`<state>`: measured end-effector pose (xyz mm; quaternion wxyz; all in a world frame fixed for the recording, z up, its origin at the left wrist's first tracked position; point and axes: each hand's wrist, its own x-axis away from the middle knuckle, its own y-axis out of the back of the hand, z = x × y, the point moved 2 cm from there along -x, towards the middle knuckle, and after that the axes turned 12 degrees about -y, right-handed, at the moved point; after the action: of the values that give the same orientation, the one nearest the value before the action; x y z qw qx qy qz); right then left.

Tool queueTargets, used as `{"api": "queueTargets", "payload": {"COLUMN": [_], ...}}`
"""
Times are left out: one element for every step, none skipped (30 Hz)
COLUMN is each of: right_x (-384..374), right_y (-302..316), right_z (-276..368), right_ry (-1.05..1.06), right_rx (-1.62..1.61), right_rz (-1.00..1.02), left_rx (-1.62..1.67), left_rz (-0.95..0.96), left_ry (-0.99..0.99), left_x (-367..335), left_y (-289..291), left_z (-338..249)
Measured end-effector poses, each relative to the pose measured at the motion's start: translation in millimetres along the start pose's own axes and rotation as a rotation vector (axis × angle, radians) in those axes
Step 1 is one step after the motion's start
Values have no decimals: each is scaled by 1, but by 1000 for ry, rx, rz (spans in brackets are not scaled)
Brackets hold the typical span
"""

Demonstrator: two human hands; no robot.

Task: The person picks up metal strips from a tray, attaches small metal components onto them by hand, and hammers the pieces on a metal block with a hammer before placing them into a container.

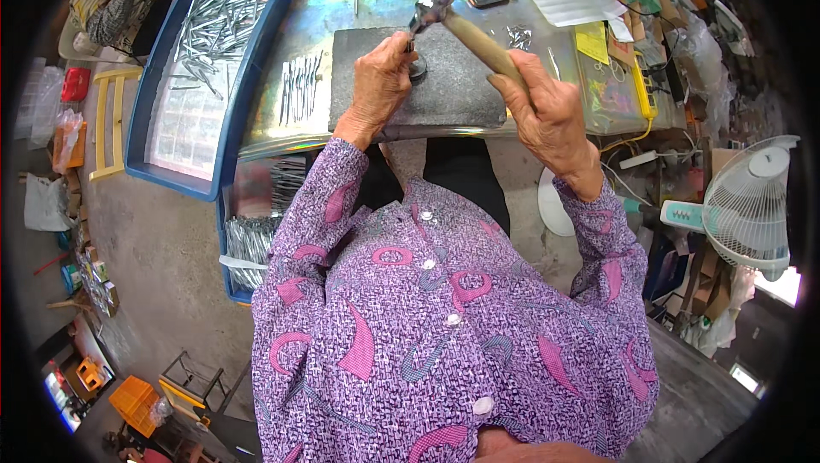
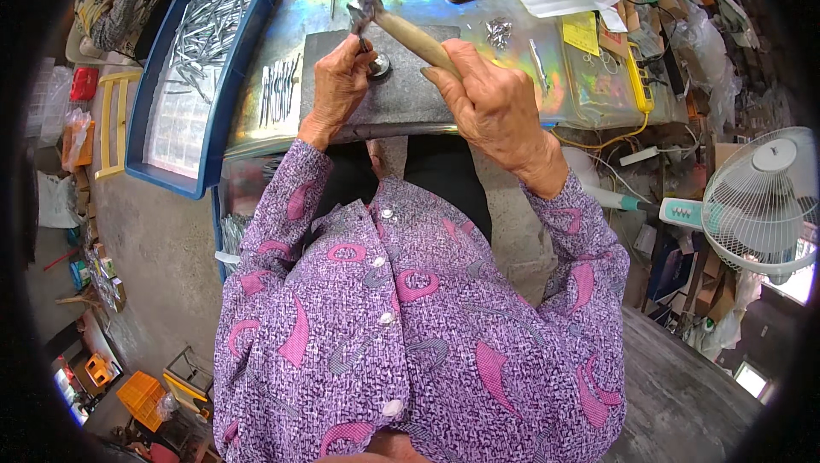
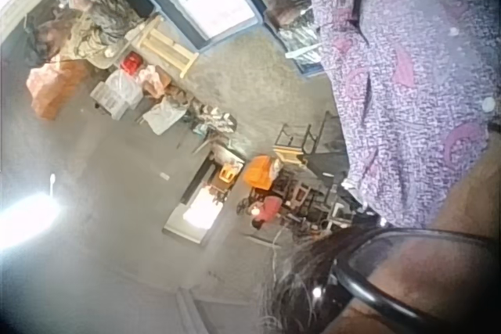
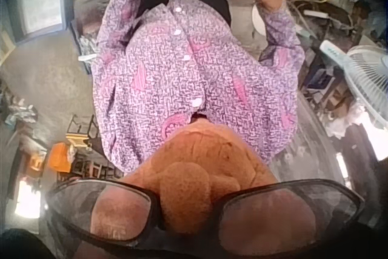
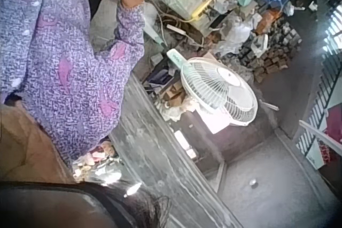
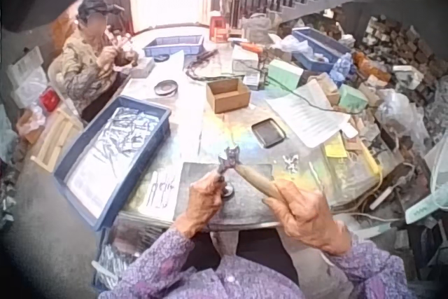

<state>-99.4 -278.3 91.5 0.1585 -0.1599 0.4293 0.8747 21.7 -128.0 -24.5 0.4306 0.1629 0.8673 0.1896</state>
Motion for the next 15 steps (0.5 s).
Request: {"api": "queueTargets", "payload": {"right_x": [-1, -2, -3, -6, -9, -12, -14, -17, -20, -18, -12, -6, -6, -2, -1], "right_y": [0, -1, 0, 3, 7, 14, 24, 31, 36, 33, 29, 24, 13, 11, 6], "right_z": [-1, -2, -1, 2, 6, 14, 27, 37, 42, 40, 35, 29, 17, 12, 8], "right_ry": [5, 10, 10, 42, 74, 73, 76, 79, 226, 226, 219, 212, 278, 278, 203], "right_rx": [54, 107, 110, 103, 96, 98, 70, 42, -28, -26, -20, -10, 193, 197, 226], "right_rz": [28, 56, 57, 40, 23, 22, -41, -104, -246, -244, -290, -339, -88, -86, 0], "left_rx": [-10, -9, -1, 7, 10, -1, -12, -10, 6, 22, 24, 10, -3, 1, 7], "left_rz": [8, 7, 4, 2, 1, 6, 11, 11, 11, 10, 9, 7, 3, 2, 7], "left_ry": [8, 9, 9, 9, 9, 5, 4, 7, 22, 38, 39, 17, 0, 0, 12], "left_x": [0, 0, -1, -1, -1, 0, 1, 2, 2, 2, 1, -1, -1, -1, 0], "left_y": [0, 1, 1, 0, 0, -1, -1, -1, -1, -1, 0, -1, -2, -2, -2], "left_z": [0, -1, -1, -1, 0, 2, 3, 3, 3, 2, 2, 1, -1, -2, -1]}}
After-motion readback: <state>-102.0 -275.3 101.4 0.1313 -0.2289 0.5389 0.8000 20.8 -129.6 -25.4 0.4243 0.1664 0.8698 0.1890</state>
